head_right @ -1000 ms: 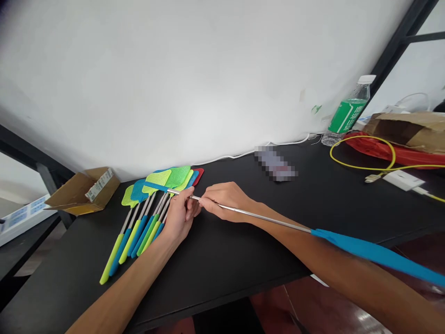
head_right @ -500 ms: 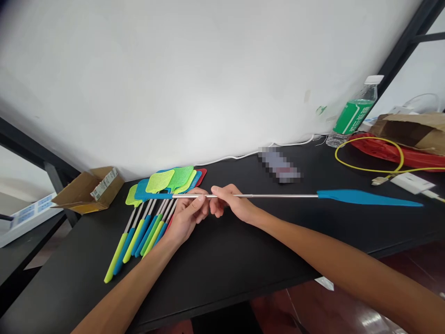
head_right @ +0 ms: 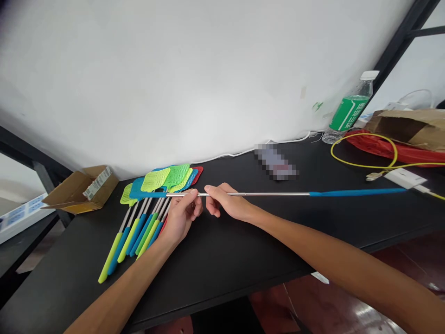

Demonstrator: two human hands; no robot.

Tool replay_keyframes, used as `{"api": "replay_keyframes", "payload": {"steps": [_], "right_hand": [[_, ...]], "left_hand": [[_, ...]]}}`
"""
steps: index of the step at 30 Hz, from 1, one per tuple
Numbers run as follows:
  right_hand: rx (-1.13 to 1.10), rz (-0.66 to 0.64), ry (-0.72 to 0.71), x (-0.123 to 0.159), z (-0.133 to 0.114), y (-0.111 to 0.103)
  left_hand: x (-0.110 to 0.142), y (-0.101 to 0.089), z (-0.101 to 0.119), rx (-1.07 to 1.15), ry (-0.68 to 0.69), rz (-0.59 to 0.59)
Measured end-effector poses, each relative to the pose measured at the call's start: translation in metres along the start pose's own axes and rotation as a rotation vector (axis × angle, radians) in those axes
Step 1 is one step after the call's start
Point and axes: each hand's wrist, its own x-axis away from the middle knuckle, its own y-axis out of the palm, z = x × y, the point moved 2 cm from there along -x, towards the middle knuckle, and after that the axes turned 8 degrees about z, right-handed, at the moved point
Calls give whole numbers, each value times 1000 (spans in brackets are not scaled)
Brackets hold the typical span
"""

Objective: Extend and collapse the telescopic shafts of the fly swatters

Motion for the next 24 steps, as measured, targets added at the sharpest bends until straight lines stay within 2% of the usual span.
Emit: {"api": "replay_keyframes", "payload": {"steps": [6,12,15,19,24], "right_hand": [[348,41,-123,6,-4,0],[961,65,-626,4,-16,-1],[1056,80,-725,3,-19,-1],[951,78,-686,5,-18,-2],[606,7,-432,9,-12,-2]], "left_hand": [[-3,0,-3,40,-51,34],[-4,0,-7,104,-65,49],[-3,1,-7,94,-62,42],[-3,0,-6,85,-40,28],[-2,1,-4,102,-40,-50]]}}
